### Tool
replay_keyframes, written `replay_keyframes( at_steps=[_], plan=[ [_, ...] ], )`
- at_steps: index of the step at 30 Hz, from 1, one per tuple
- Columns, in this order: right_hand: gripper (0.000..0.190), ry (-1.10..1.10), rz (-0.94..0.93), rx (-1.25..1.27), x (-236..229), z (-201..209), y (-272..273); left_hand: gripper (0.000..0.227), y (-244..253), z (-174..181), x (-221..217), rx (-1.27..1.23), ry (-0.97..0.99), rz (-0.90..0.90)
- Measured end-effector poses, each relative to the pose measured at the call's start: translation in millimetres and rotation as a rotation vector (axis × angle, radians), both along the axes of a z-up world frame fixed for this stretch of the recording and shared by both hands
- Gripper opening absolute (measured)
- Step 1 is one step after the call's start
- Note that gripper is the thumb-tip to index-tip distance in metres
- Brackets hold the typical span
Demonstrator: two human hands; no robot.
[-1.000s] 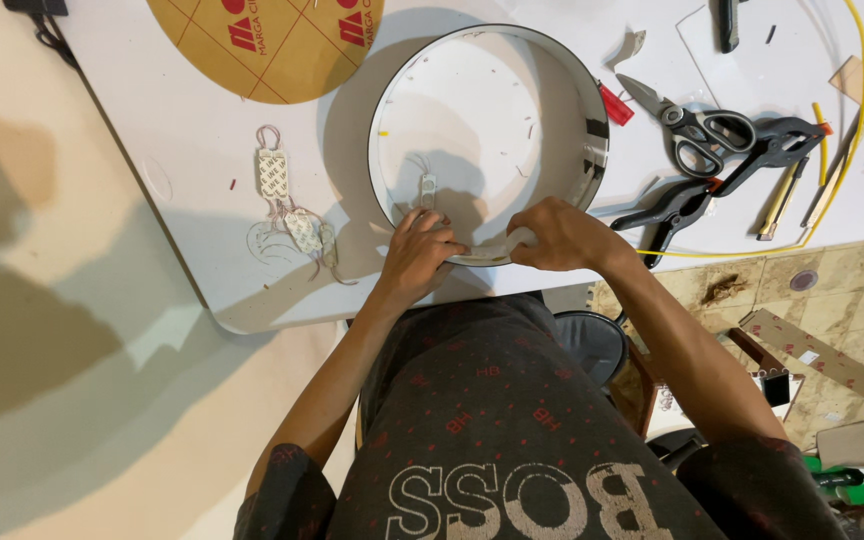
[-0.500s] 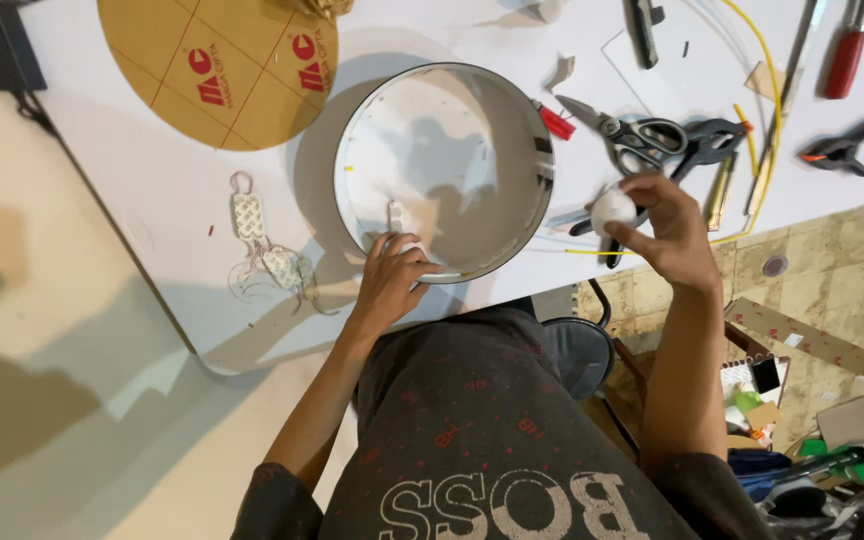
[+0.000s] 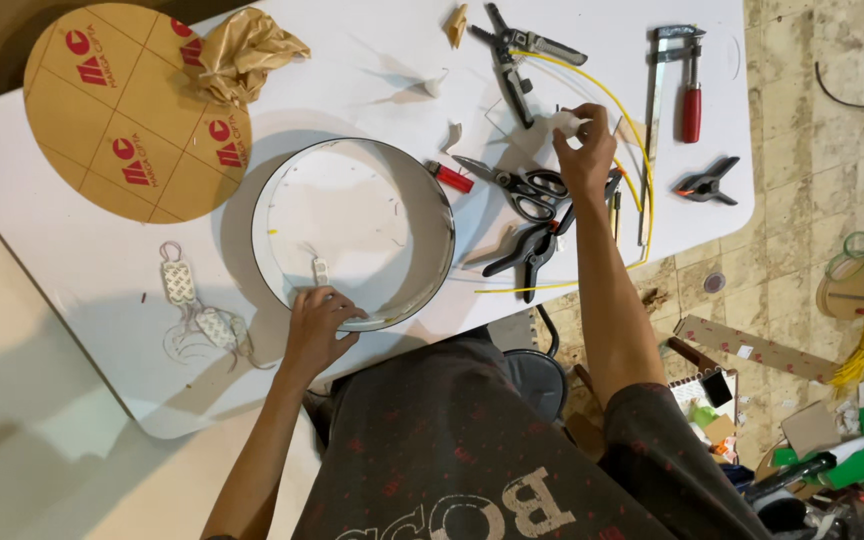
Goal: The person applies glue to a circular metal frame and attaches a white plastic strip along its edge. They use a clamp to secure the strip in place while the glue sets, then remove the clamp and continue adjusting the strip by hand.
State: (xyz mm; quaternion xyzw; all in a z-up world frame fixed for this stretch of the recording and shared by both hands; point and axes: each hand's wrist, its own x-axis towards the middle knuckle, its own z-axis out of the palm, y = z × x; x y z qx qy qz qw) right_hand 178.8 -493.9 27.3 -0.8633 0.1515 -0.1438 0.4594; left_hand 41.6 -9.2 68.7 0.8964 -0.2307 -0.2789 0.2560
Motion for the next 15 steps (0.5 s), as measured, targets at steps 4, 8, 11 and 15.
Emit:
replay_keyframes(
  at_steps=[4, 8, 11, 15],
  plan=[
    [0.04, 0.06, 0.015, -0.015, -3, -7, -6, 0.022, -6, 3, -4, 0.029, 0.009, 0.042],
    [0.055, 0.074, 0.055, -0.069, -14, 16, -5, 0.022, -8, 2, -2, 0.048, 0.025, 0.063],
    [0.047, 0.063, 0.012, -0.146, -46, 25, -3, 0.022, -8, 0, -2, 0.058, 0.027, 0.063],
    [0.031, 0.011, 0.239, -0.347, -90, -3, 8, 0.021, -8, -6, -6, 0.091, -0.013, 0.064]
  ],
)
